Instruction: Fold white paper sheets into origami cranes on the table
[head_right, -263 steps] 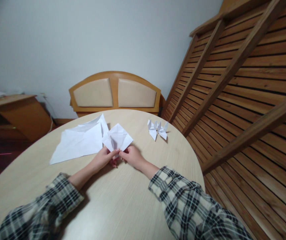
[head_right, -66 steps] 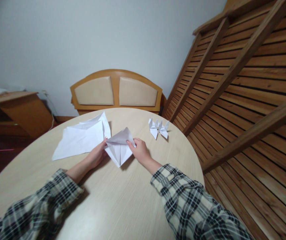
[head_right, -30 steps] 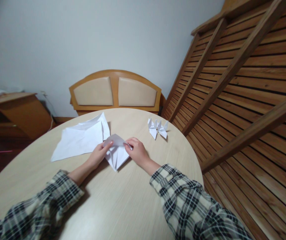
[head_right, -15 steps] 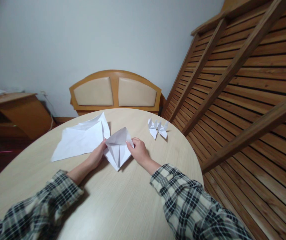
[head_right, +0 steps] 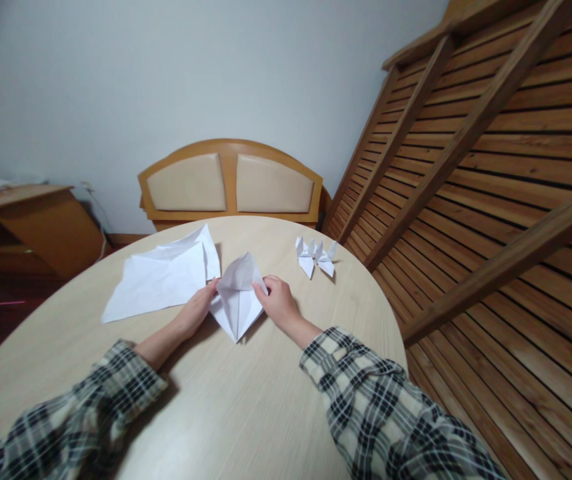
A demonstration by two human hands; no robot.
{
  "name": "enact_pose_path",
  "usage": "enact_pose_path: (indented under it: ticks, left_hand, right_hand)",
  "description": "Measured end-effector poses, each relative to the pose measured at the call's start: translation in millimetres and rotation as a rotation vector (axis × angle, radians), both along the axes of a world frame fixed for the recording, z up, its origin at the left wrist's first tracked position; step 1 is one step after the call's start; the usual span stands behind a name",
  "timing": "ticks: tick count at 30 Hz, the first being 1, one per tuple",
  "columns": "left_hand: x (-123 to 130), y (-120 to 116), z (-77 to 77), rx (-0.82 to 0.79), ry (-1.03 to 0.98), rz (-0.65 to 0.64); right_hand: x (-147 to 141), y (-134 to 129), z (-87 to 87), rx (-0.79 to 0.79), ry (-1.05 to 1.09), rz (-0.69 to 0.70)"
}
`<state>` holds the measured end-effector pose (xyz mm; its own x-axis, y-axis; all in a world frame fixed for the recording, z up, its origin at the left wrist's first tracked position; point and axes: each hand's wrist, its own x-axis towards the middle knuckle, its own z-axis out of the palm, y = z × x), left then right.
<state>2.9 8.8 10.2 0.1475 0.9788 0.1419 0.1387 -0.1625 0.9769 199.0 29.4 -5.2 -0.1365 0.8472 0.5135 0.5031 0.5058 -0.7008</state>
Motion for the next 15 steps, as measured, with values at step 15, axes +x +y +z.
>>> enact_pose_path:
  ticks: [15]
  left_hand:
    - [-0.5, 7.8, -15.0, 0.028, 0.094, 0.097]
  right_hand:
    - [-1.1, -2.7, 2.9, 0.108, 0.040, 0.076]
